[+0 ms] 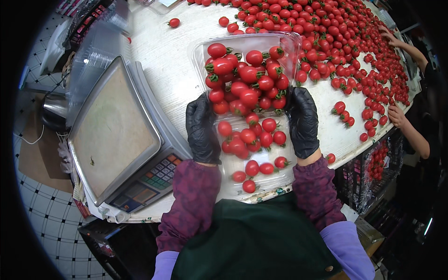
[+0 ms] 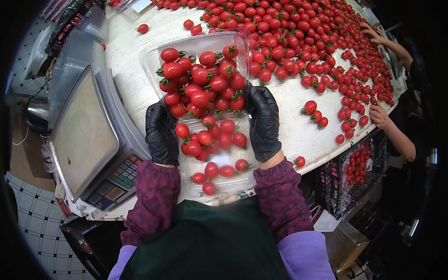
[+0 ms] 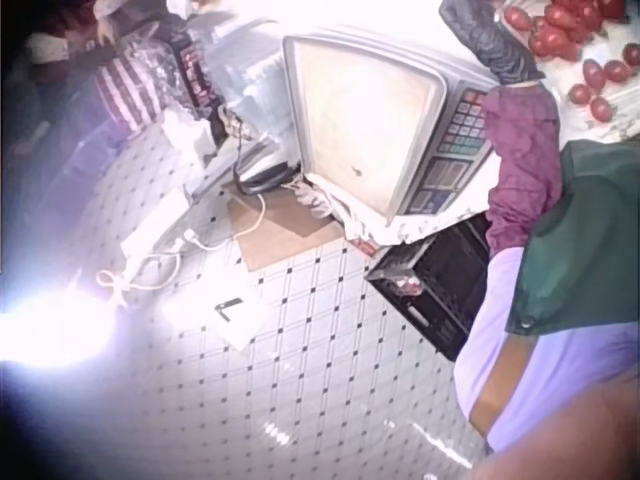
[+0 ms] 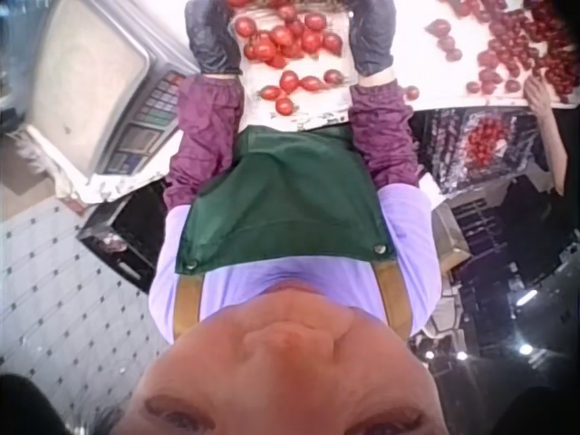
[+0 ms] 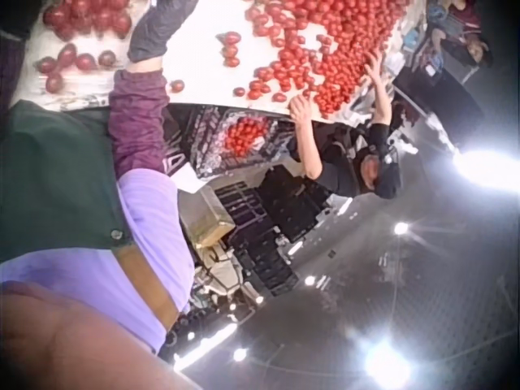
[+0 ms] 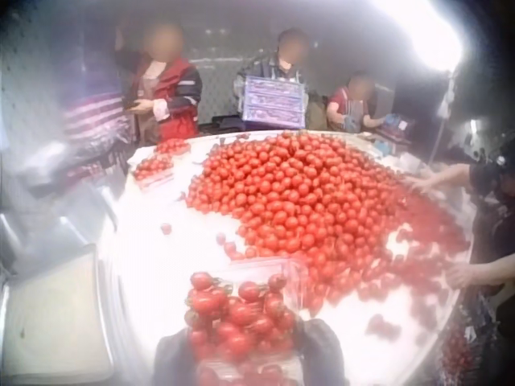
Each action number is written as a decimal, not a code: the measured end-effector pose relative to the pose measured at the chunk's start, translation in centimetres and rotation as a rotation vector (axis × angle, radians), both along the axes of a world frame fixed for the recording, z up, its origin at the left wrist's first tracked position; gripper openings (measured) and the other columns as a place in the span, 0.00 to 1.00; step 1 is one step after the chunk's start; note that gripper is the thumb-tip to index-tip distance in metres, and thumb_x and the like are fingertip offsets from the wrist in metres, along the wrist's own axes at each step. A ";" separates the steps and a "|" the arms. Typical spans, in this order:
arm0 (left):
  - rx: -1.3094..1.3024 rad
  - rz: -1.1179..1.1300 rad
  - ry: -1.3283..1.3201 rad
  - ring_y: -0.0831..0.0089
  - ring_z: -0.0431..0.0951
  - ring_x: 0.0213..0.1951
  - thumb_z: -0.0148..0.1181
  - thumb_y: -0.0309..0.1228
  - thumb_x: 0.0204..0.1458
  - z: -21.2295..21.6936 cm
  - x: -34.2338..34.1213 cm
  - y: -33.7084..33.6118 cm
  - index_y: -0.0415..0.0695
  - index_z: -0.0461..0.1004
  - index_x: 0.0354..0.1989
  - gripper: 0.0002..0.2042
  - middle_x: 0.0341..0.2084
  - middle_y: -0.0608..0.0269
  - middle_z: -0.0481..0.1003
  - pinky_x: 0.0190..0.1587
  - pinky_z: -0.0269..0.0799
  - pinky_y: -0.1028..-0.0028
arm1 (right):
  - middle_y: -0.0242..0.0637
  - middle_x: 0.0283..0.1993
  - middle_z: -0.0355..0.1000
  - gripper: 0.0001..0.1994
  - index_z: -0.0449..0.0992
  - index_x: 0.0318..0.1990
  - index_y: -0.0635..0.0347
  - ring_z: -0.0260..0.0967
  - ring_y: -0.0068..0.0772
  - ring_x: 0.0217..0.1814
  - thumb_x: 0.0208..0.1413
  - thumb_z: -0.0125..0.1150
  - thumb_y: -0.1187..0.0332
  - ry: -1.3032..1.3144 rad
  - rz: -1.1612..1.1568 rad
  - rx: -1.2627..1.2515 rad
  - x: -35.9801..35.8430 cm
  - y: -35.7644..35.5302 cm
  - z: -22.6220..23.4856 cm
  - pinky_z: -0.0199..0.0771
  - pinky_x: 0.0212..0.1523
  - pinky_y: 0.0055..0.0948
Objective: The person places cherry tomatoes into clear plastic containers, weighs them on a digital scale, and seals the containers with lids. The person repeats this process multiple times, handling tomatoes and containers by hand.
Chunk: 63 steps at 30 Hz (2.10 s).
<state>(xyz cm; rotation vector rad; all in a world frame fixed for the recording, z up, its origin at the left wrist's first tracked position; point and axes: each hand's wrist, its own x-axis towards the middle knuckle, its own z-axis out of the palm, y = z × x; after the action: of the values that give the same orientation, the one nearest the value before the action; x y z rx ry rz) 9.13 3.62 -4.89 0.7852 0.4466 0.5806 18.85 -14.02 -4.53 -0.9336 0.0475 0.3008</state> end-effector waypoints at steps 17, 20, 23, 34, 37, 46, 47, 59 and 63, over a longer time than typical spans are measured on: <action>0.072 0.026 0.015 0.75 0.70 0.42 0.50 0.35 0.54 -0.9 -0.2 0.1 0.45 0.69 0.38 0.09 0.37 0.66 0.71 0.48 0.65 0.73 | 0.32 0.40 0.71 0.08 0.71 0.42 0.60 0.68 0.23 0.41 0.58 0.47 0.70 -0.040 0.032 -0.045 0.7 -0.5 -0.9 0.68 0.44 0.24; 0.064 -0.003 -0.013 0.74 0.71 0.42 0.51 0.34 0.53 -0.9 -0.3 0.3 0.45 0.69 0.39 0.08 0.37 0.66 0.72 0.48 0.66 0.73 | 0.31 0.39 0.72 0.09 0.71 0.42 0.61 0.68 0.22 0.40 0.57 0.49 0.70 -0.044 0.031 -0.019 0.6 -0.3 -0.8 0.69 0.43 0.22; 0.058 0.003 -0.017 0.74 0.71 0.41 0.51 0.34 0.54 -0.9 -0.3 0.2 0.45 0.69 0.38 0.08 0.36 0.66 0.72 0.48 0.65 0.72 | 0.30 0.38 0.72 0.09 0.72 0.41 0.62 0.68 0.21 0.38 0.56 0.51 0.70 -0.058 0.027 -0.035 0.6 -0.4 -1.0 0.68 0.42 0.21; -0.035 -0.028 -0.015 0.72 0.72 0.41 0.46 0.41 0.57 -1.7 -0.9 0.1 0.42 0.71 0.39 0.15 0.38 0.61 0.74 0.49 0.65 0.71 | 0.30 0.35 0.70 0.08 0.71 0.39 0.60 0.67 0.21 0.37 0.58 0.47 0.68 -0.049 0.090 -0.058 0.5 -1.5 -1.5 0.67 0.40 0.23; -0.085 -0.092 -0.076 0.68 0.72 0.44 0.44 0.42 0.57 -1.7 -0.7 0.3 0.39 0.71 0.42 0.18 0.41 0.58 0.74 0.51 0.66 0.69 | 0.31 0.36 0.70 0.08 0.71 0.40 0.60 0.68 0.23 0.39 0.58 0.46 0.69 -0.038 0.068 -0.003 1.0 -1.3 -1.8 0.68 0.42 0.24; -0.025 -0.097 -0.033 0.68 0.72 0.45 0.43 0.43 0.57 -1.8 -0.8 0.2 0.39 0.70 0.43 0.19 0.41 0.57 0.73 0.51 0.66 0.67 | 0.24 0.30 0.68 0.05 0.72 0.36 0.59 0.61 0.13 0.31 0.56 0.52 0.69 -0.029 0.025 -0.081 0.1 -0.5 -0.2 0.62 0.35 0.14; -0.044 -0.103 -0.073 0.68 0.72 0.45 0.43 0.44 0.57 -1.5 -1.2 0.1 0.40 0.70 0.43 0.19 0.41 0.57 0.73 0.50 0.67 0.67 | 0.23 0.30 0.68 0.05 0.72 0.35 0.59 0.61 0.13 0.31 0.55 0.52 0.69 -0.073 0.024 -0.130 -0.5 -0.7 -0.3 0.61 0.34 0.14; 0.200 0.021 0.155 0.68 0.72 0.44 0.43 0.42 0.58 0.9 -1.9 -1.2 0.38 0.68 0.42 0.18 0.42 0.56 0.70 0.48 0.69 0.67 | 0.22 0.29 0.65 0.02 0.70 0.32 0.58 0.58 0.11 0.29 0.54 0.54 0.71 -0.132 0.003 -0.223 -1.6 -1.2 0.1 0.60 0.31 0.14; 0.645 0.051 0.194 0.72 0.69 0.44 0.44 0.39 0.58 1.1 -2.2 -1.1 0.39 0.66 0.41 0.14 0.39 0.61 0.68 0.52 0.64 0.70 | 0.23 0.29 0.64 0.02 0.68 0.31 0.60 0.57 0.12 0.29 0.53 0.53 0.72 -0.079 0.059 -0.241 -1.1 -0.4 1.2 0.58 0.31 0.14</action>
<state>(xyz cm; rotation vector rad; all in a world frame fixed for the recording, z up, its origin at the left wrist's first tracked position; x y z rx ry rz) 6.94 2.55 -3.83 1.4576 0.4610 0.7091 17.75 -14.40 -3.37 -1.1870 -0.0169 0.3173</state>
